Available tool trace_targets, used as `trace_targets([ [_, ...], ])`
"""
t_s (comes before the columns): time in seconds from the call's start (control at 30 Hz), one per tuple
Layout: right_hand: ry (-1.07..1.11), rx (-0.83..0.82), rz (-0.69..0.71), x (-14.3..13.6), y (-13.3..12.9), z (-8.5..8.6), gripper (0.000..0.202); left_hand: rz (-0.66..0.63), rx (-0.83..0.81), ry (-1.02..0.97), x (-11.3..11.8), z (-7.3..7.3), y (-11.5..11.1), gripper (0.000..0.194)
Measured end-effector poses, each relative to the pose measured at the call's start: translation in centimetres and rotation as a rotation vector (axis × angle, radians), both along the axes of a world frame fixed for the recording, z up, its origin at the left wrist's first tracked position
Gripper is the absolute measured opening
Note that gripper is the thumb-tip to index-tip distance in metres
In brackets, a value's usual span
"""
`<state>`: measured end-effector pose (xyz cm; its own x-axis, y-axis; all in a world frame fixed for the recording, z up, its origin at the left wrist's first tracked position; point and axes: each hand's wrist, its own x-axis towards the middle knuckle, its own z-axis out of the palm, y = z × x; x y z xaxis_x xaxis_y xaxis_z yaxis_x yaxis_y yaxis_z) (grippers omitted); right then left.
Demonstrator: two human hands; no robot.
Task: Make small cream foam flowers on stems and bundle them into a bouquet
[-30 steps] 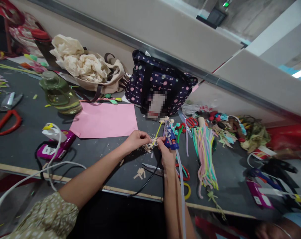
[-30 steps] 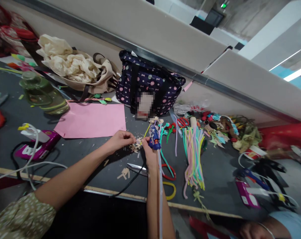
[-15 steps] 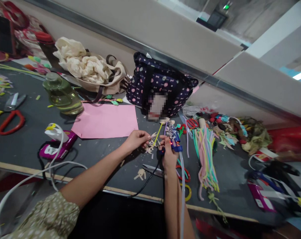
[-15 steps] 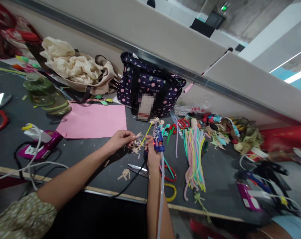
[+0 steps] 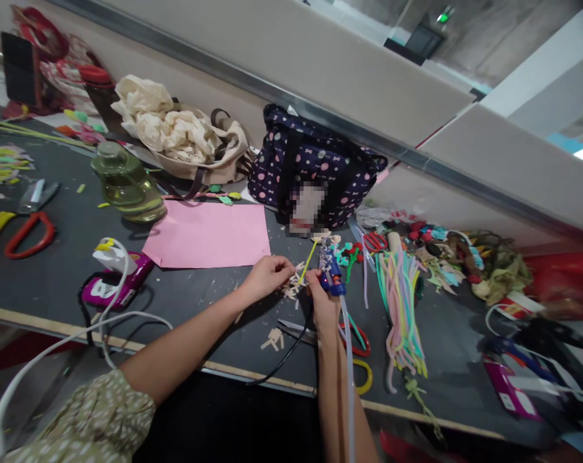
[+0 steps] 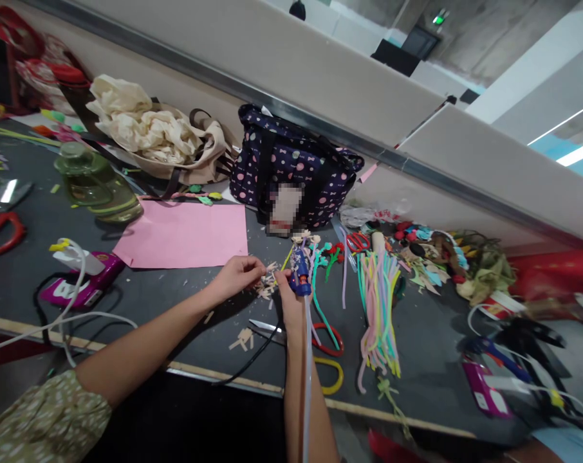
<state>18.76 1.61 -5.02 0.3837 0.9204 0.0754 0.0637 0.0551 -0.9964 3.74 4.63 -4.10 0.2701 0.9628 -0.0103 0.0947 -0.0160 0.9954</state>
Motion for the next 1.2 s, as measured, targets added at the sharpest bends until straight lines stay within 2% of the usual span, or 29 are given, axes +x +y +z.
trace_targets([
  [0.13,0.026,-0.025,0.024,-0.2,0.0,-0.1,0.030,0.057,0.241,0.239,-0.1,0.4,-0.4,0.024],
  [0.27,0.012,-0.008,0.050,-0.4,0.2,-0.1,0.029,0.046,0.306,0.313,-0.2,0.9,-0.8,0.023],
  [0.4,0.016,-0.011,0.021,-0.2,0.2,-0.2,0.029,0.045,0.257,0.237,-0.2,0.8,-0.6,0.023],
  [0.6,0.089,-0.059,0.059,0.1,0.0,-0.3,0.030,-0.012,-0.125,-0.128,-0.1,0.5,0.0,0.022],
  [0.67,0.087,-0.023,0.030,0.0,0.0,-0.2,0.029,-0.053,-0.172,-0.182,0.0,0.4,0.1,0.021],
  [0.77,0.088,0.037,0.050,-0.1,0.1,0.3,0.026,-0.090,-0.139,-0.173,0.1,0.1,0.0,0.020],
  [0.9,0.082,0.030,0.081,-0.2,0.1,0.7,0.027,-0.099,-0.092,-0.082,0.1,0.0,-0.1,0.019],
  [1.03,0.091,0.003,0.080,-0.2,0.0,0.7,0.028,-0.109,-0.029,0.010,0.0,0.3,-0.2,0.022],
  [1.2,0.081,0.046,0.098,-0.1,0.0,0.5,0.025,-0.115,0.066,0.077,-0.1,0.3,-0.3,0.024],
])
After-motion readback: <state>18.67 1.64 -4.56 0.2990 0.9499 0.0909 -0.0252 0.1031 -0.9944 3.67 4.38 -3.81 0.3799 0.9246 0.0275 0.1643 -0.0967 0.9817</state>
